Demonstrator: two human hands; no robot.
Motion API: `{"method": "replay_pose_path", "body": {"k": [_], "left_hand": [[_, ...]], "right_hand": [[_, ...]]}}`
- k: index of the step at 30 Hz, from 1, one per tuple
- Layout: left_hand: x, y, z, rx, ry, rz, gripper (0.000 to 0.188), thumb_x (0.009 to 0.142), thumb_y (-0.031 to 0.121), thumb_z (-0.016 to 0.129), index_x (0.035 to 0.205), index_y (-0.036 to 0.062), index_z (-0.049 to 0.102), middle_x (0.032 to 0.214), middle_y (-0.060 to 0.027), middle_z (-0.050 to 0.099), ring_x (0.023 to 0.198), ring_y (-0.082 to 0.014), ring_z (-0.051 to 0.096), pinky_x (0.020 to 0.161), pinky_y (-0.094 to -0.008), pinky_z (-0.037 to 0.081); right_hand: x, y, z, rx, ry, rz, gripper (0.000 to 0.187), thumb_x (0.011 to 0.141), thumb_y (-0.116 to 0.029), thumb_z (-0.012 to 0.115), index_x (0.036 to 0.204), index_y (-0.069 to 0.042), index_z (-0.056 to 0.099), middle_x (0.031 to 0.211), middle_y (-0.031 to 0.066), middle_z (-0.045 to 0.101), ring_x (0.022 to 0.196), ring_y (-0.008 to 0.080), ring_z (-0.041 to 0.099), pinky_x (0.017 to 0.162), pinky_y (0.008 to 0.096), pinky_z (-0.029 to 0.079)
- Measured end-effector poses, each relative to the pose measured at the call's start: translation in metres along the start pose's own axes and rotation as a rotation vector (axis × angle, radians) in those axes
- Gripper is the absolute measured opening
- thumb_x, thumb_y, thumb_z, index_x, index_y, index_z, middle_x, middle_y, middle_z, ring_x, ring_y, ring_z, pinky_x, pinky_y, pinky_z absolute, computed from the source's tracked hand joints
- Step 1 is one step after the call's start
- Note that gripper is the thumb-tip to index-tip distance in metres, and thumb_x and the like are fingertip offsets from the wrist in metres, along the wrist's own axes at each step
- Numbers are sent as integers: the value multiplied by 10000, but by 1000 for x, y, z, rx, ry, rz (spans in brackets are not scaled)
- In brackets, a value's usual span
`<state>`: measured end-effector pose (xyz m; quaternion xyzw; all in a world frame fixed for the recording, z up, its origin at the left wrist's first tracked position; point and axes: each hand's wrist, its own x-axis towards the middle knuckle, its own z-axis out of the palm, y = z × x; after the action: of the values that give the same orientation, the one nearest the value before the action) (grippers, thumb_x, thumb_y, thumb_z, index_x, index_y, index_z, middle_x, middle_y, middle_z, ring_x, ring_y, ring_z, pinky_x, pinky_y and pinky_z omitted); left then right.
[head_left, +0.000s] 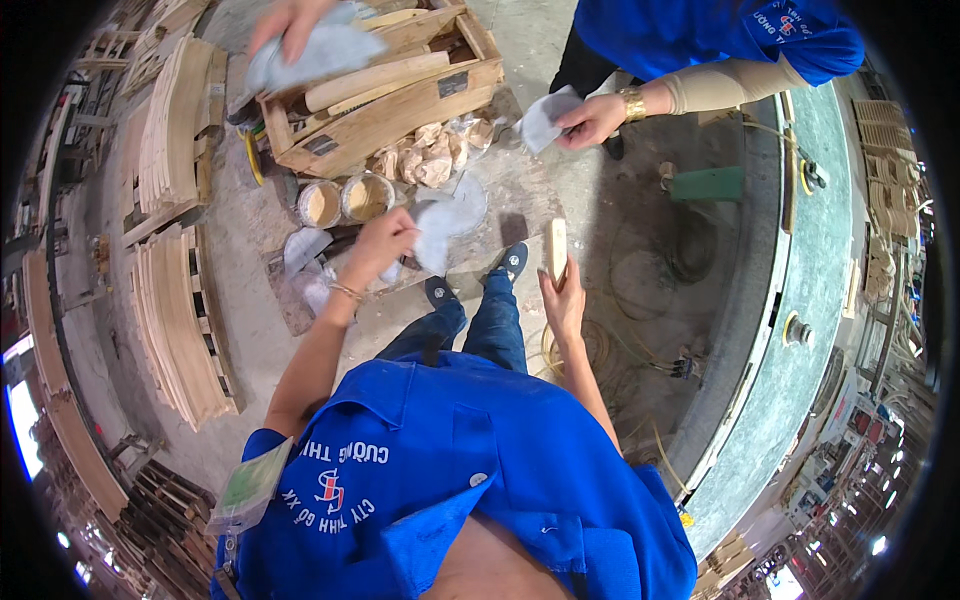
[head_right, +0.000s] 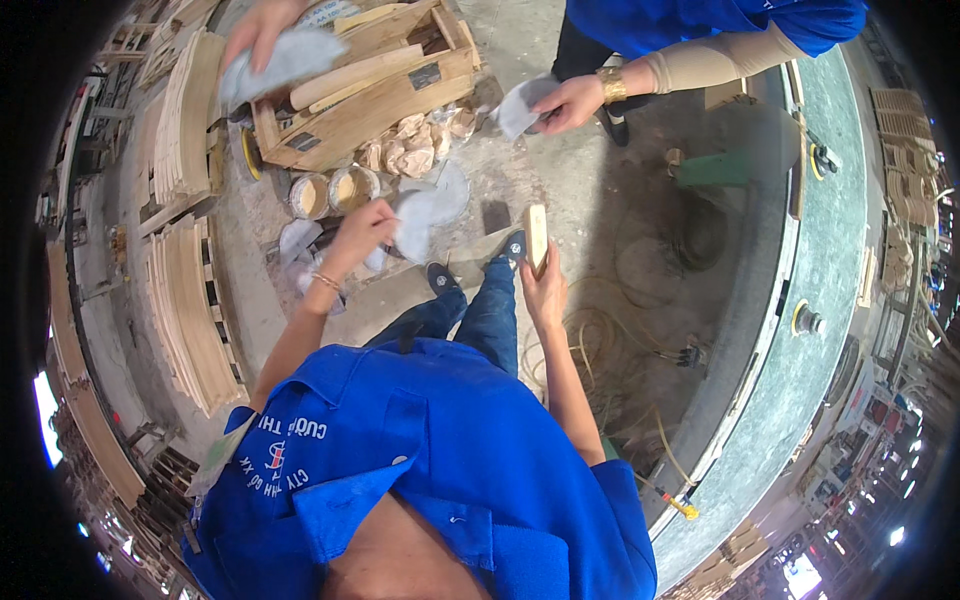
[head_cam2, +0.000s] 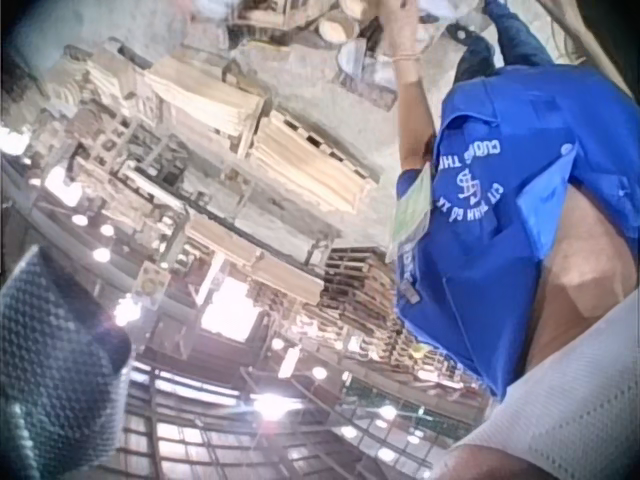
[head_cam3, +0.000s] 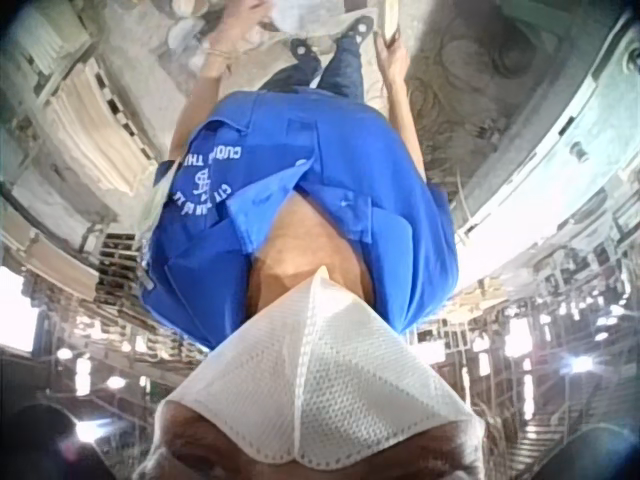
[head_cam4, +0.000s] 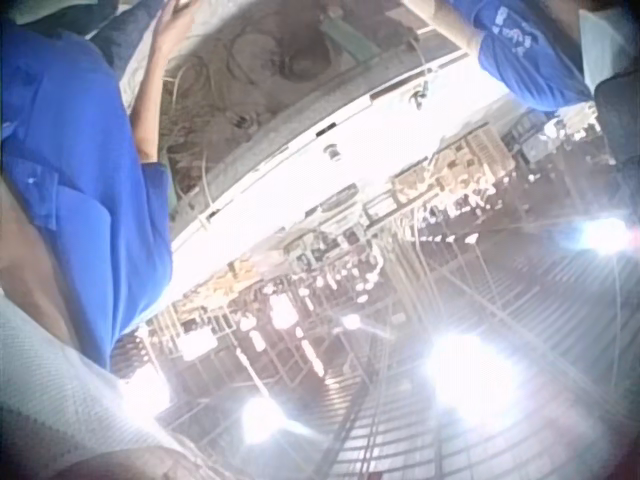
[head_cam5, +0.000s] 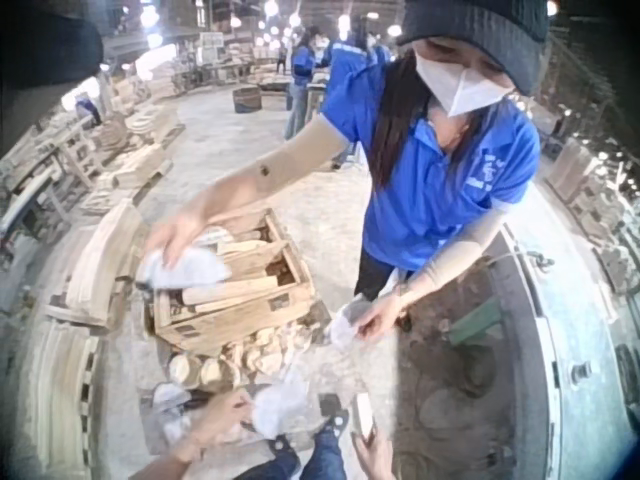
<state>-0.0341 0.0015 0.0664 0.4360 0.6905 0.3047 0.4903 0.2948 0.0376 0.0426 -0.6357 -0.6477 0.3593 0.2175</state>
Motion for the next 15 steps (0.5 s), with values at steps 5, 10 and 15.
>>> {"method": "replay_pose_path", "body": {"k": [5,10,15], "left_hand": [[-20,6,-29,377,346,111,208,833,236,662,971,94,599,793,-98,672,736,-261,660,662,-371,504],[-15,7,36,594,179,129,267,827,264,644,1043,118,589,977,-100,636,899,-286,638,732,-396,502],[17,18,88,763,240,298,470,804,292,693,1157,56,493,1125,-151,510,1011,-330,571,802,-444,495]], "right_hand": [[56,-50,49,-102,-80,-21,356,826,-310,659,1031,-35,562,833,253,656,802,432,640,690,478,493],[61,-69,84,37,-16,-45,351,817,-307,665,1010,-31,567,809,248,654,780,425,644,677,480,495],[37,-56,77,94,24,-21,310,825,-258,665,999,-16,578,785,228,657,740,376,662,647,434,493]]}}
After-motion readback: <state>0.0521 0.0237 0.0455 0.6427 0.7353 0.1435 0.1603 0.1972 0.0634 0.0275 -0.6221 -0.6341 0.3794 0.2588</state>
